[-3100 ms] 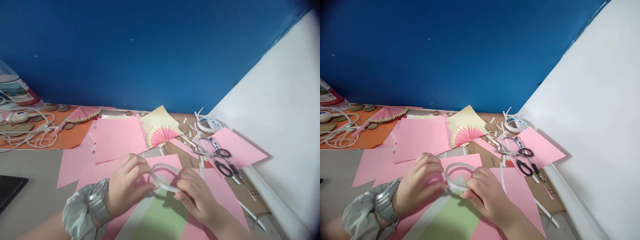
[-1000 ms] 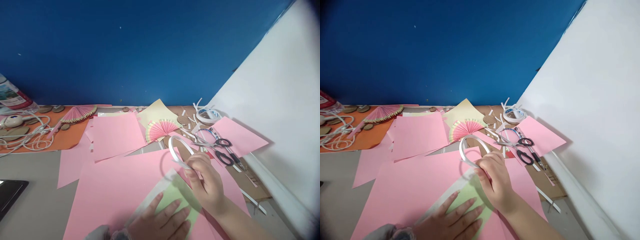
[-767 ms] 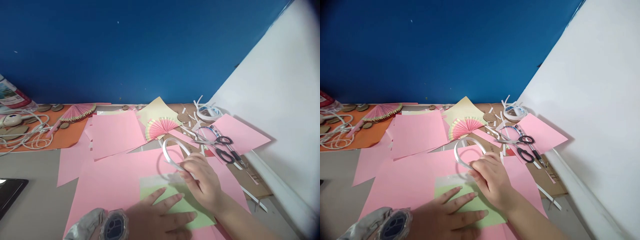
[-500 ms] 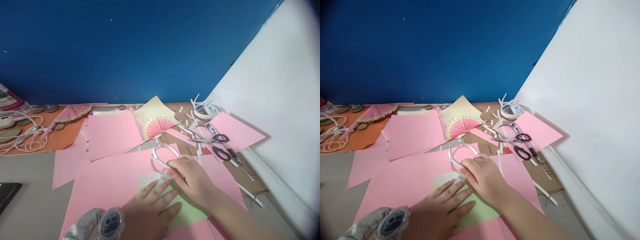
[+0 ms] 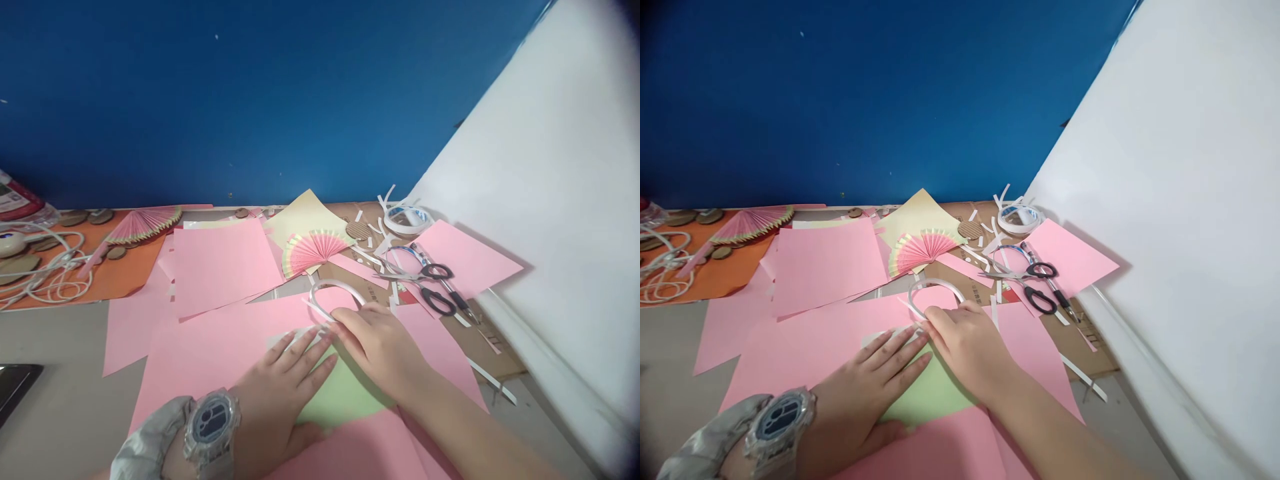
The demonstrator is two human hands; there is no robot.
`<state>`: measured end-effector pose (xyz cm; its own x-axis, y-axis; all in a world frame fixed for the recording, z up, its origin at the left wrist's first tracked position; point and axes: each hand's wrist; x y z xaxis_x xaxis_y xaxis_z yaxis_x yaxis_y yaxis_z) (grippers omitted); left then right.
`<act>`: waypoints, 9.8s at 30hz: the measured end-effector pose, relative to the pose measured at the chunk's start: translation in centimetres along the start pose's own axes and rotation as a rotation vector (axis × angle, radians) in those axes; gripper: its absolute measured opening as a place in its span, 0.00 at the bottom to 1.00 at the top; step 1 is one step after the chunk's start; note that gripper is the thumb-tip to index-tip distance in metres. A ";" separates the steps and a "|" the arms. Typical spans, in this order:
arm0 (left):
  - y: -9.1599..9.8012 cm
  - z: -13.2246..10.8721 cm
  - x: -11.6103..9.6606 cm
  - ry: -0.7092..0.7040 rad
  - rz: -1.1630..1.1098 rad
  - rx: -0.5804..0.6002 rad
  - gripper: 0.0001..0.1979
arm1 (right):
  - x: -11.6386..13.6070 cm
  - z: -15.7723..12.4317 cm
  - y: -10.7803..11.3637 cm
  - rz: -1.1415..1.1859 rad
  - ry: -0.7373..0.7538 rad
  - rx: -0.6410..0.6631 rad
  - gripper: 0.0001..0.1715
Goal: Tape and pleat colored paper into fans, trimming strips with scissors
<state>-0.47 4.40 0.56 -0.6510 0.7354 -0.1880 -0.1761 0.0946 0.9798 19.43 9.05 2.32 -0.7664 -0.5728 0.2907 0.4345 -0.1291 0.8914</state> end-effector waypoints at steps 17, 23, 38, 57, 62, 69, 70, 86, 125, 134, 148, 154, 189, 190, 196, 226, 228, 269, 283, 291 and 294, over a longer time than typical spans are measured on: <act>-0.6 -2.0 -2.6 0.136 0.317 -0.273 0.31 | 0.0 0.6 0.1 0.013 -0.187 0.173 0.09; 2.6 -0.3 -0.6 0.204 0.155 -0.252 0.15 | 0.3 0.6 0.3 0.014 -0.163 0.186 0.12; 2.7 1.1 4.9 0.183 -0.173 -0.379 0.10 | -0.4 -0.1 -0.3 -0.124 0.326 -0.020 0.08; 3.3 1.2 3.1 0.126 -0.317 -0.363 0.11 | 2.4 0.8 1.8 0.154 0.184 0.100 0.08; 3.4 1.2 2.8 0.140 -0.364 -0.348 0.14 | 2.9 0.6 1.5 0.247 0.071 0.177 0.06; 3.6 1.3 2.7 0.166 -0.381 -0.309 0.14 | 3.0 0.7 1.9 0.297 -0.029 0.201 0.07; 3.9 1.3 2.8 0.184 -0.387 -0.310 0.13 | 2.9 0.8 2.0 0.314 -0.027 0.203 0.07; 4.1 3.4 2.6 0.043 0.042 -0.321 0.24 | -1.3 1.6 4.3 0.903 -0.349 -0.050 0.14; 0.8 -4.4 -0.3 0.172 0.314 -0.158 0.34 | 4.7 2.9 3.3 0.372 -0.282 0.597 0.16; 0.3 -6.5 -1.7 0.223 0.323 -0.220 0.29 | 5.7 2.1 1.4 0.328 -0.198 0.605 0.15; 0.0 -6.6 -0.8 0.153 0.181 -0.086 0.37 | 6.3 2.3 0.7 0.324 -0.272 0.634 0.16; -0.6 -6.7 -0.9 0.175 0.125 -0.099 0.38 | 6.4 1.6 -0.5 0.282 -0.289 0.605 0.13; 1.1 -6.9 -0.1 0.043 0.112 -0.123 0.44 | 6.0 2.1 -0.3 0.233 -0.185 0.597 0.14; 1.1 -6.9 -0.1 0.044 0.111 -0.122 0.44 | 6.0 2.1 -0.3 0.233 -0.181 0.594 0.14; 1.0 -6.8 -0.1 0.026 0.105 -0.078 0.43 | 5.9 2.3 -0.4 0.224 -0.173 0.597 0.14; 0.8 -7.0 -0.7 0.119 0.024 -0.115 0.40 | 6.0 2.0 -0.3 0.208 -0.167 0.596 0.15; 0.8 -7.0 -0.7 0.104 0.021 -0.124 0.41 | 6.0 1.9 -0.3 0.213 -0.167 0.585 0.15; 0.7 -7.0 -0.3 0.060 0.000 -0.137 0.38 | 6.3 2.0 -0.4 0.194 -0.178 0.554 0.15; 1.0 -6.9 -0.3 0.066 0.003 -0.110 0.37 | 6.3 2.1 -0.3 0.186 -0.160 0.548 0.15; 1.1 -6.8 -0.4 0.069 0.015 -0.114 0.40 | 6.4 2.2 -0.3 0.198 -0.172 0.539 0.15; 1.2 -6.9 -0.4 0.076 0.020 -0.107 0.42 | 6.4 2.2 -0.4 0.204 -0.167 0.550 0.14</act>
<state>-5.52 -0.43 1.29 -0.7086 0.6830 -0.1773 -0.2380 0.0053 0.9713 13.36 7.19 4.59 -0.7767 -0.4017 0.4851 0.3063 0.4321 0.8482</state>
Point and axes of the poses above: each hand's wrist, its own z-axis towards the middle knuckle, its own y-axis out of the back of the hand, x = y × z, and after that the axes turned 5 degrees about -x, right-handed
